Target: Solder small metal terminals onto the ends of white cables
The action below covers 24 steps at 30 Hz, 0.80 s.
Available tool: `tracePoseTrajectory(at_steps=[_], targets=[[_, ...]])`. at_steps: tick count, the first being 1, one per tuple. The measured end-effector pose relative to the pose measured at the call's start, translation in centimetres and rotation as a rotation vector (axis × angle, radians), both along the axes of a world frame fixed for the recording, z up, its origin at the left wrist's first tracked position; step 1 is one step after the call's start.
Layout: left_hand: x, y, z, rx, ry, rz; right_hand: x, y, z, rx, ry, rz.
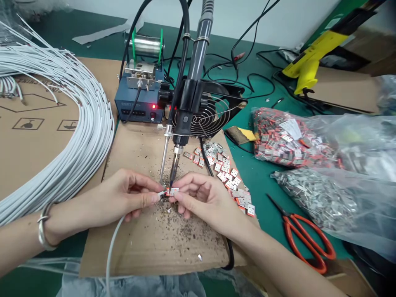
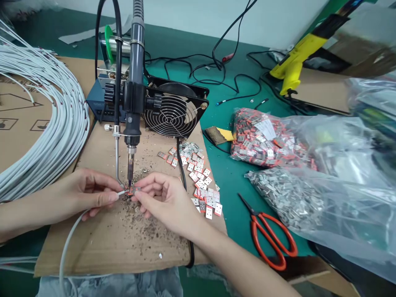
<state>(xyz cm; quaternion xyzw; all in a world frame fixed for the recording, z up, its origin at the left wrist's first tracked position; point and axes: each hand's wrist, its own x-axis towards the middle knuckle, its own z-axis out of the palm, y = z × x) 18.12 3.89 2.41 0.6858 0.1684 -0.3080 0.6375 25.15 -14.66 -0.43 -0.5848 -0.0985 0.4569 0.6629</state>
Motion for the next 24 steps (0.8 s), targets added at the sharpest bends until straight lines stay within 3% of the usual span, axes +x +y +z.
tracePoseTrajectory(at_steps=[13,24], targets=[[0.07,-0.03,0.46,-0.004,-0.005,0.006,-0.05,0.12,0.18,-0.017,-0.033,-0.021],[-0.18,0.17,-0.13,-0.027,-0.007,0.036,-0.06,0.01,0.5,-0.027,-0.037,-0.026]])
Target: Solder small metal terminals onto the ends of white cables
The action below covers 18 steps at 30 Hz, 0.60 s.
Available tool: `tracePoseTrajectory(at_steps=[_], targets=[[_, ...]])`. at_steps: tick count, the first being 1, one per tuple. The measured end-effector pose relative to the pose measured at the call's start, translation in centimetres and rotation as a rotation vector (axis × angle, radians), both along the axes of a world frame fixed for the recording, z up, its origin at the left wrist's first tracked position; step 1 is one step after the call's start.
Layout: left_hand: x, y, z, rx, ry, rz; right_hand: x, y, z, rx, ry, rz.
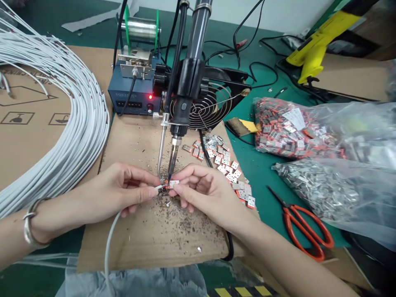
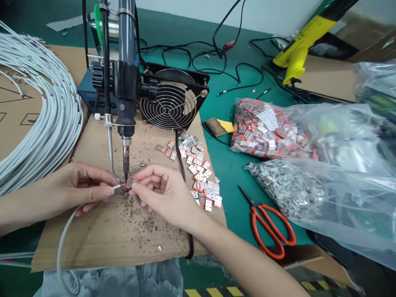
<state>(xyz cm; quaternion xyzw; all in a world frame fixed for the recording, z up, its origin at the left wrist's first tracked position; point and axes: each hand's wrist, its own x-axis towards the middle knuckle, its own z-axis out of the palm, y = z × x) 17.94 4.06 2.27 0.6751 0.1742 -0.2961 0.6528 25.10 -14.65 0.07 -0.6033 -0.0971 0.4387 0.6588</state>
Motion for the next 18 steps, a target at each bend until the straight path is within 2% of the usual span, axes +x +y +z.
tracePoseTrajectory(at_steps=[7,18], targets=[[-0.09,-0.02,0.0,-0.02,0.018,0.013,0.18,-0.01,0.16,0.089,0.033,-0.018],[-0.06,0.11,0.17,0.006,0.021,-0.005,0.02,-0.06,0.09,0.068,-0.025,-0.02]])
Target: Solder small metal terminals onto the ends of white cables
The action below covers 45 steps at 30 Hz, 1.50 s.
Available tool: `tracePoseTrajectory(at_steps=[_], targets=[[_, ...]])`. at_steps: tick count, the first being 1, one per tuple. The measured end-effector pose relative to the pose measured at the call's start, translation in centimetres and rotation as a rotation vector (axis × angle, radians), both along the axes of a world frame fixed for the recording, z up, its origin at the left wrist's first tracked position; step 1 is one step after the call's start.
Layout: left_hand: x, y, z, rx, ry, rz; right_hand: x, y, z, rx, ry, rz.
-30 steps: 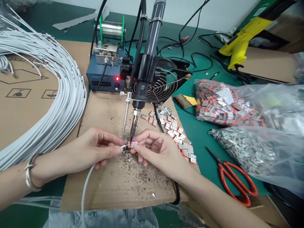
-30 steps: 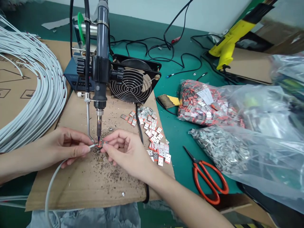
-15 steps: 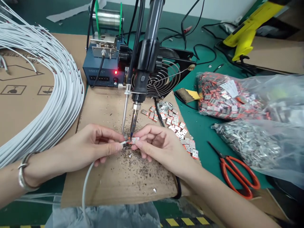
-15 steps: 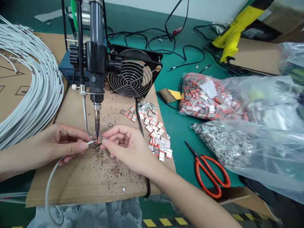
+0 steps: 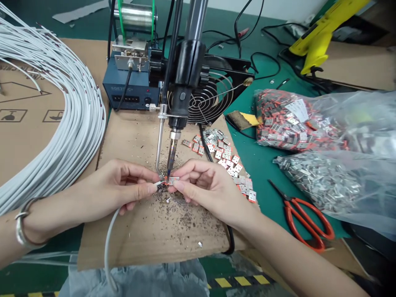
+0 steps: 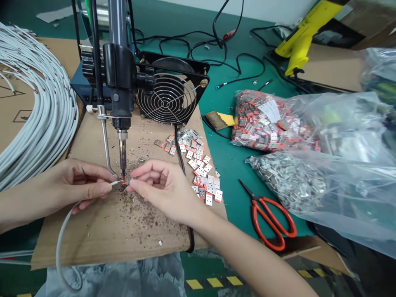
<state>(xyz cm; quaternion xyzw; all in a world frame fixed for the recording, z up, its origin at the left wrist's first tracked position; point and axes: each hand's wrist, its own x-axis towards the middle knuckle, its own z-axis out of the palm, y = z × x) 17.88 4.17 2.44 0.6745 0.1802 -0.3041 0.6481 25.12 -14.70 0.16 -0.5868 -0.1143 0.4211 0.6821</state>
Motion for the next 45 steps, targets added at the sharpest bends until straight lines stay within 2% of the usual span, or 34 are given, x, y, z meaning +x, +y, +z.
tracePoseTrajectory(at_steps=[16,29,39,45], targets=[[0.16,-0.04,0.19,0.02,-0.016,-0.027,0.15,-0.2,-0.16,0.037,-0.018,0.02],[0.11,-0.13,-0.07,0.054,-0.031,-0.036,0.07,0.17,-0.18,-0.044,-0.048,0.008],[-0.15,-0.39,-0.12,0.085,-0.05,-0.044,0.04,0.04,-0.18,-0.027,-0.075,0.038],[0.07,-0.17,0.16,0.194,-0.104,-0.102,0.13,0.0,-0.01,-0.061,-0.102,0.059]])
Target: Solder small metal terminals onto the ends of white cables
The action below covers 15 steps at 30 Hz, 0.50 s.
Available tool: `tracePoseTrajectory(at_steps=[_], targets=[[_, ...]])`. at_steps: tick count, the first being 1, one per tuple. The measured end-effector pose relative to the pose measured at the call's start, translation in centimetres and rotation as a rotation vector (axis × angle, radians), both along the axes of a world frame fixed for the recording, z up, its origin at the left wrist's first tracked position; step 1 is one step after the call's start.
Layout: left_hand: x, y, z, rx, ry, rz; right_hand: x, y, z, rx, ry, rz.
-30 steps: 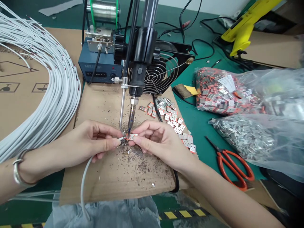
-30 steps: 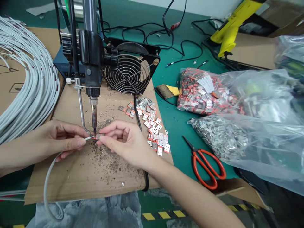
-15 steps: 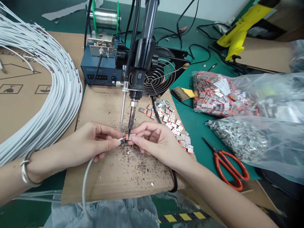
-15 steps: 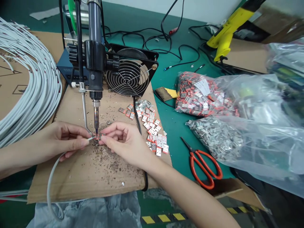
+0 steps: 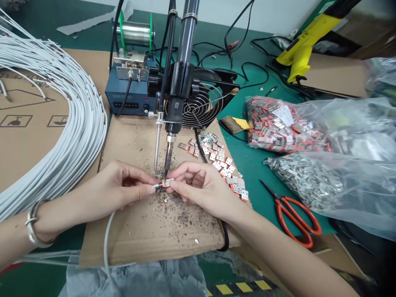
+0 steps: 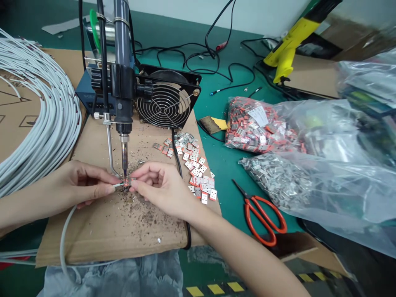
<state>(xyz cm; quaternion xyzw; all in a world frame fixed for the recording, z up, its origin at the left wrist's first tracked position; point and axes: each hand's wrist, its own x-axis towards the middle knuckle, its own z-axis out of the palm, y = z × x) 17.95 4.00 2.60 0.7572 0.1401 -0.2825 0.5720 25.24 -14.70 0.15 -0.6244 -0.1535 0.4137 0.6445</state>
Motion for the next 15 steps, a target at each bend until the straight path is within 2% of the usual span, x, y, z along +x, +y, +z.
tracePoseTrajectory(at_steps=[8,15], targets=[[0.14,-0.22,-0.13,0.058,-0.215,0.018,0.05,-0.06,0.11,-0.001,0.038,-0.013],[0.03,-0.28,-0.07,0.082,-0.202,-0.003,0.1,-0.09,0.06,0.033,0.048,-0.015]])
